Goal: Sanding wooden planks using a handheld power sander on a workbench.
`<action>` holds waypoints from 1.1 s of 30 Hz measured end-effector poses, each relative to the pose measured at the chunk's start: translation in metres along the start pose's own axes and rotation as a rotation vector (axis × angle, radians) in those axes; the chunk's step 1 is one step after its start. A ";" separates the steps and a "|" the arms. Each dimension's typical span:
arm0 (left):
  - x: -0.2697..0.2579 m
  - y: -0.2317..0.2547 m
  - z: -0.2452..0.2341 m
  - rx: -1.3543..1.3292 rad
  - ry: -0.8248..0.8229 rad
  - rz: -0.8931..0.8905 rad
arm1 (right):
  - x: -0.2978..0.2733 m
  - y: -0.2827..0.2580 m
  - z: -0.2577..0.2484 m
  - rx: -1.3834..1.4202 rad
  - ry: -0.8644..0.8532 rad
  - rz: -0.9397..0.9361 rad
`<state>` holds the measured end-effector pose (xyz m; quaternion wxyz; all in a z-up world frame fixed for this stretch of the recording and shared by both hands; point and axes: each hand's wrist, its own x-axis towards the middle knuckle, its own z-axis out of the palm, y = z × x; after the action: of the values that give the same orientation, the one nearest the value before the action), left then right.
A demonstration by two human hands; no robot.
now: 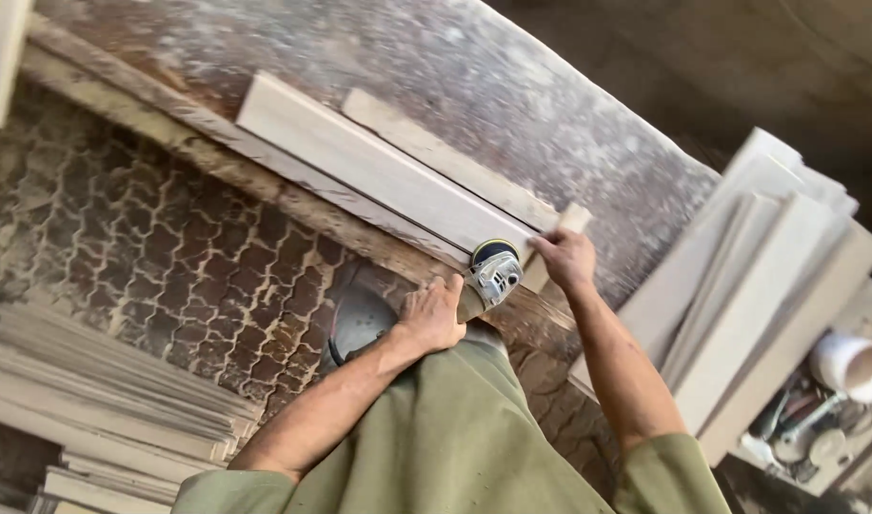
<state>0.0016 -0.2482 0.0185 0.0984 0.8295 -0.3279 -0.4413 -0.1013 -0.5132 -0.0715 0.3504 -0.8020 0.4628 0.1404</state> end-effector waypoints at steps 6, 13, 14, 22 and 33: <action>-0.021 -0.089 -0.110 -0.078 0.094 -0.282 | -0.004 0.005 0.003 0.055 0.030 0.057; -0.028 -0.196 -0.195 -0.452 0.614 -0.503 | 0.001 0.010 -0.001 -0.013 -0.024 0.097; -0.029 -0.209 -0.194 -0.452 0.601 -0.506 | 0.005 0.007 0.000 -0.017 -0.030 0.107; -0.043 -0.148 -0.135 -0.401 0.547 -0.445 | -0.002 -0.001 -0.008 0.022 -0.005 0.080; -0.011 -0.003 0.039 0.023 0.017 -0.048 | 0.000 0.005 -0.010 0.040 -0.005 0.061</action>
<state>-0.0326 -0.2340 0.0021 0.0809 0.8418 -0.3124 -0.4328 -0.1069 -0.5217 -0.0670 0.3632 -0.7799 0.4890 0.1438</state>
